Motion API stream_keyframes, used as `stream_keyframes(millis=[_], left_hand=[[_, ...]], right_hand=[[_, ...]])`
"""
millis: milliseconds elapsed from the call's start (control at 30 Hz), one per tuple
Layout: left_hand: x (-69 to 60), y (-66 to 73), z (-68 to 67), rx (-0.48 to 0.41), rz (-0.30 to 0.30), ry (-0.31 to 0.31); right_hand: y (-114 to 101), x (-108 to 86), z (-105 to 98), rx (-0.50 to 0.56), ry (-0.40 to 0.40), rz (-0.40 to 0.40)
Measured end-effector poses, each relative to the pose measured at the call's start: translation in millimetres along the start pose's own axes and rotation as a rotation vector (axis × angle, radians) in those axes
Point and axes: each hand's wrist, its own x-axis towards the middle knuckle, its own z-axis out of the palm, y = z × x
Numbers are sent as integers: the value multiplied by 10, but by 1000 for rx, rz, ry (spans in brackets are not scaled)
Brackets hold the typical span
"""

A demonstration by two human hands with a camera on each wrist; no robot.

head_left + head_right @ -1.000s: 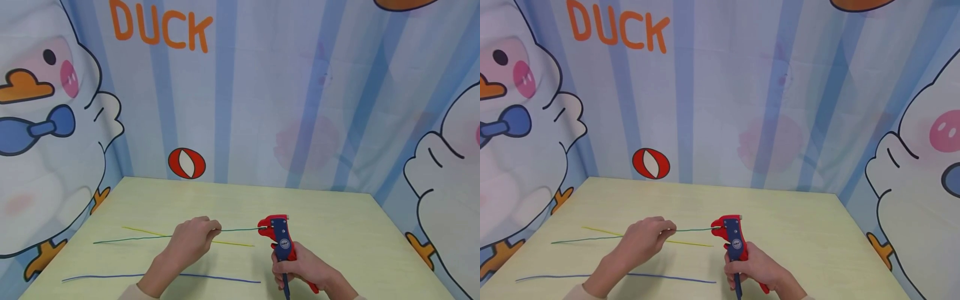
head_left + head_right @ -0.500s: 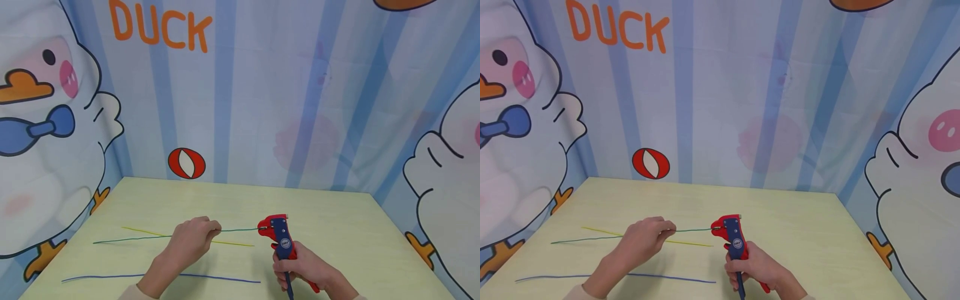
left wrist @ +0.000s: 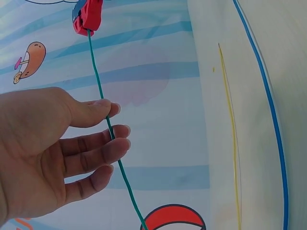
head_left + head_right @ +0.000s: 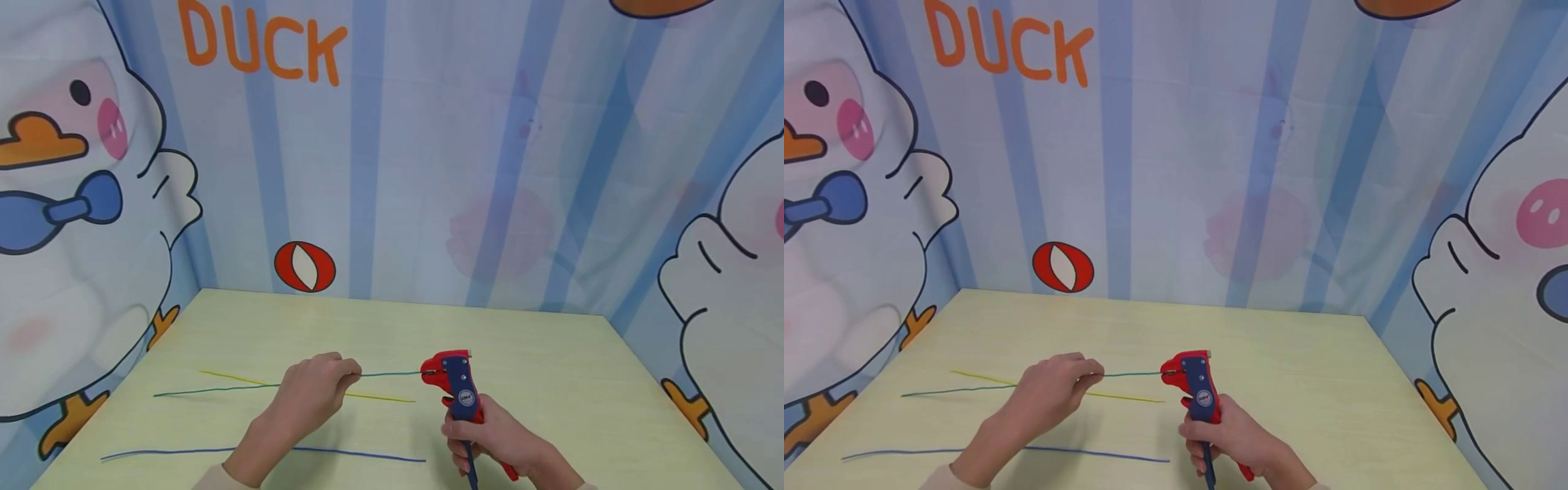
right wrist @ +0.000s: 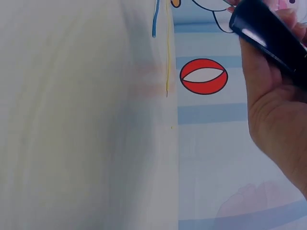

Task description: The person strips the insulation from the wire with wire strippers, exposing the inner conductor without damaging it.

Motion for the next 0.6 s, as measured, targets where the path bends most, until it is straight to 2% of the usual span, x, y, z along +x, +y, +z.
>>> stream_keyframes(millis=[367, 600], left_hand=[[7, -29, -9, 9, -4, 25], [7, -28, -18, -13, -22, 5]], right_hand=[[-13, 15, 108, -15, 72, 18], [4, 25, 144, 11, 77, 13]])
